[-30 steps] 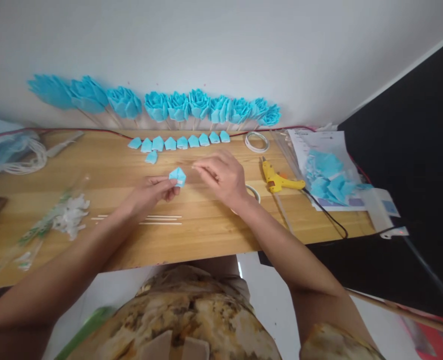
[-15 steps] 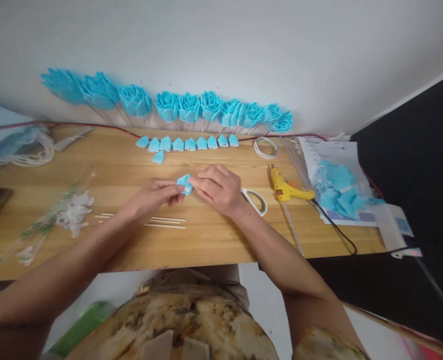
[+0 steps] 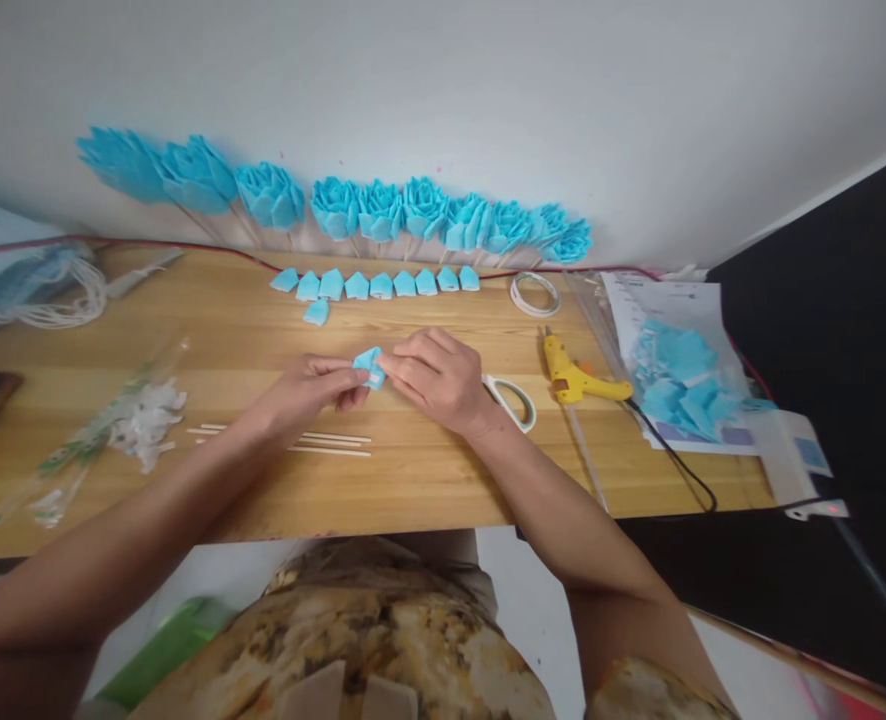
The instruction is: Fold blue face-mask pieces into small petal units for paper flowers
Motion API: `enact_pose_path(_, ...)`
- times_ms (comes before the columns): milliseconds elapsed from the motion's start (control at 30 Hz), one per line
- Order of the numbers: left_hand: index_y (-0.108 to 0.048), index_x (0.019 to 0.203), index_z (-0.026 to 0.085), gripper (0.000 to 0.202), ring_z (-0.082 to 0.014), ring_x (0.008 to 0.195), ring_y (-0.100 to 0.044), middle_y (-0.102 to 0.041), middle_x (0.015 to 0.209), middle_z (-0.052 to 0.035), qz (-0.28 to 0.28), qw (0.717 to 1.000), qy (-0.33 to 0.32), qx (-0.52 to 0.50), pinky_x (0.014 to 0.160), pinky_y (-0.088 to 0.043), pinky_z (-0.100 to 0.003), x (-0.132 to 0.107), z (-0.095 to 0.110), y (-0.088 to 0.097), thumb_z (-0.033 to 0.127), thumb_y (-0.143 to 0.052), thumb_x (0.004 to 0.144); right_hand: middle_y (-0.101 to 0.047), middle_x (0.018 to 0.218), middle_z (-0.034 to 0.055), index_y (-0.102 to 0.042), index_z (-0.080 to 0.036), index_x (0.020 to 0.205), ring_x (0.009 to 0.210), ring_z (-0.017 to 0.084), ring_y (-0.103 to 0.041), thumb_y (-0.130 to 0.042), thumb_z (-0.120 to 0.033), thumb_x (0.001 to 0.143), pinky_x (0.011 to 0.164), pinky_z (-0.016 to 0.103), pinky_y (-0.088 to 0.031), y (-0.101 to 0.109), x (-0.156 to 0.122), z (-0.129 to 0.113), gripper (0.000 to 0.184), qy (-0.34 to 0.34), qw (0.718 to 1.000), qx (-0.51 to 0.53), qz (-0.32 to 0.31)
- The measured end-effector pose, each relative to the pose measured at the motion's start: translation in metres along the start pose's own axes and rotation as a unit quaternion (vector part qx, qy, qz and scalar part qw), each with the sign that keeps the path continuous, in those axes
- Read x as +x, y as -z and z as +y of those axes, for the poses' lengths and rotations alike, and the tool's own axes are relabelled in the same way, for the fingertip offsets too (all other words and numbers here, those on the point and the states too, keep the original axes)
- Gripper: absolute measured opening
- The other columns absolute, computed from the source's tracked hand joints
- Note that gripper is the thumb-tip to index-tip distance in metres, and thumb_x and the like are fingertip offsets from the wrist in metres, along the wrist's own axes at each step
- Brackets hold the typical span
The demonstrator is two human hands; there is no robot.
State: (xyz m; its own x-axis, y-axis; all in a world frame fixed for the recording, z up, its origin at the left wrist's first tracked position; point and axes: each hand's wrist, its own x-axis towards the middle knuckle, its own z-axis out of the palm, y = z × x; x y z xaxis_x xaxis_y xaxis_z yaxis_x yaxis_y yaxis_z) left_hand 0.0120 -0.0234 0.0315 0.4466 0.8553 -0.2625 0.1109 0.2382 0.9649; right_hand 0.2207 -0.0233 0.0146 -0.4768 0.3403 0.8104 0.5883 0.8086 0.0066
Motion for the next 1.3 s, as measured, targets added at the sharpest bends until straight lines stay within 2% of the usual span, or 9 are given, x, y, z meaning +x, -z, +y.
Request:
enact_pose_path(200,-0.061,0.055,0.017,0.032,-0.0115,0.056,-0.045,-0.057,0.057,-0.0009,0.002,1.0,0.001,-0.005,0.056,-0.036,-0.028,-0.001,0.001,-0.001,0.043,-0.066,0.073,-0.072,0.082,0.0023,-0.072,-0.029,0.089,0.076,0.017,-0.065,-0.062,-0.018,0.094,0.067,0.031,-0.054,0.001,0.001,-0.001,0.015,-0.016,0.998,-0.023,-0.047)
enact_pose_path(333,-0.062,0.056,0.017,0.032,-0.011,0.055,-0.045,-0.058,0.058,-0.0009,0.003,1.0,-0.001,-0.008,0.055,-0.037,-0.027,0.0,0.0,-0.001,0.045,-0.066,0.072,-0.072,0.084,0.0021,-0.071,-0.026,0.098,0.077,0.017,-0.063,-0.061,-0.018,0.094,0.068,0.031,-0.052,0.001,0.0,0.0,0.014,-0.026,0.998,0.006,-0.052)
enact_pose_path(533,-0.061,0.056,0.017,0.031,-0.0105,0.054,-0.044,-0.057,0.058,-0.0006,0.015,1.0,-0.018,0.012,0.055,-0.037,-0.026,0.001,-0.004,-0.001,0.043,-0.068,0.072,-0.07,0.089,0.0034,-0.072,-0.027,0.102,0.079,0.018,-0.061,-0.055,-0.023,0.097,0.071,0.034,-0.048,0.002,-0.001,0.003,0.018,-0.08,0.988,0.058,-0.12)
enact_pose_path(733,-0.06,0.056,0.017,0.033,-0.0107,0.054,-0.043,-0.056,0.058,-0.0008,0.021,0.999,-0.027,0.029,0.054,-0.036,-0.026,0.001,-0.005,0.0,0.045,-0.066,0.074,-0.069,0.095,0.006,-0.074,-0.026,0.108,0.084,0.019,-0.061,-0.049,-0.028,0.097,0.078,0.038,-0.05,0.008,0.003,0.001,0.027,-0.107,0.978,0.142,-0.108)
enact_pose_path(800,-0.059,0.056,0.017,0.035,-0.0108,0.055,-0.043,-0.055,0.058,-0.0008,0.018,0.998,-0.035,0.04,0.055,-0.036,-0.026,0.001,-0.004,-0.001,0.045,-0.065,0.076,-0.068,0.097,0.0057,-0.072,-0.026,0.111,0.09,0.019,-0.063,-0.046,-0.031,0.1,0.082,0.038,-0.051,0.008,0.002,0.0,0.029,-0.196,0.96,0.179,-0.09)
enact_pose_path(900,-0.058,0.057,0.017,0.038,-0.0109,0.056,-0.043,-0.055,0.059,-0.0009,0.021,0.997,-0.05,0.045,0.056,-0.035,-0.026,0.001,-0.005,0.0,0.047,-0.063,0.079,-0.068,0.103,0.0045,-0.064,-0.026,0.126,0.093,0.017,-0.064,-0.046,-0.039,0.102,0.079,0.032,-0.053,0.006,-0.002,-0.002,0.033,-0.347,0.894,0.273,-0.077)
enact_pose_path(1033,-0.058,0.059,0.017,0.04,-0.0112,0.056,-0.043,-0.052,0.058,0.0001,0.011,0.994,-0.056,0.089,0.057,-0.034,-0.026,0.001,-0.006,0.002,0.05,-0.06,0.082,-0.068,0.099,0.0024,-0.057,-0.024,0.134,0.087,0.014,-0.064,-0.053,-0.041,0.099,0.077,0.028,-0.053,-0.001,-0.004,-0.004,0.04,-0.402,0.816,0.401,-0.105)
enact_pose_path(1133,-0.058,0.059,0.018,0.041,-0.0115,0.056,-0.041,-0.048,0.056,0.001,0.008,0.989,-0.064,0.134,0.057,-0.032,-0.026,0.001,-0.007,0.002,0.051,-0.057,0.083,-0.067,0.097,0.001,-0.058,-0.023,0.134,0.085,0.013,-0.062,-0.062,-0.036,0.093,0.077,0.027,-0.052,-0.005,-0.001,-0.009,0.043,-0.408,0.801,0.42,-0.125)
enact_pose_path(1300,-0.054,0.057,0.018,0.039,-0.0102,0.055,-0.034,-0.038,0.054,0.0036,0.009,0.984,-0.071,0.165,0.055,-0.025,-0.026,0.002,-0.007,-0.001,0.049,-0.058,0.08,-0.063,0.089,-0.0018,-0.061,-0.024,0.13,0.077,0.01,-0.058,-0.062,-0.025,0.088,0.071,0.024,-0.05,-0.008,0.001,-0.014,0.041,-0.415,0.81,0.393,-0.129)
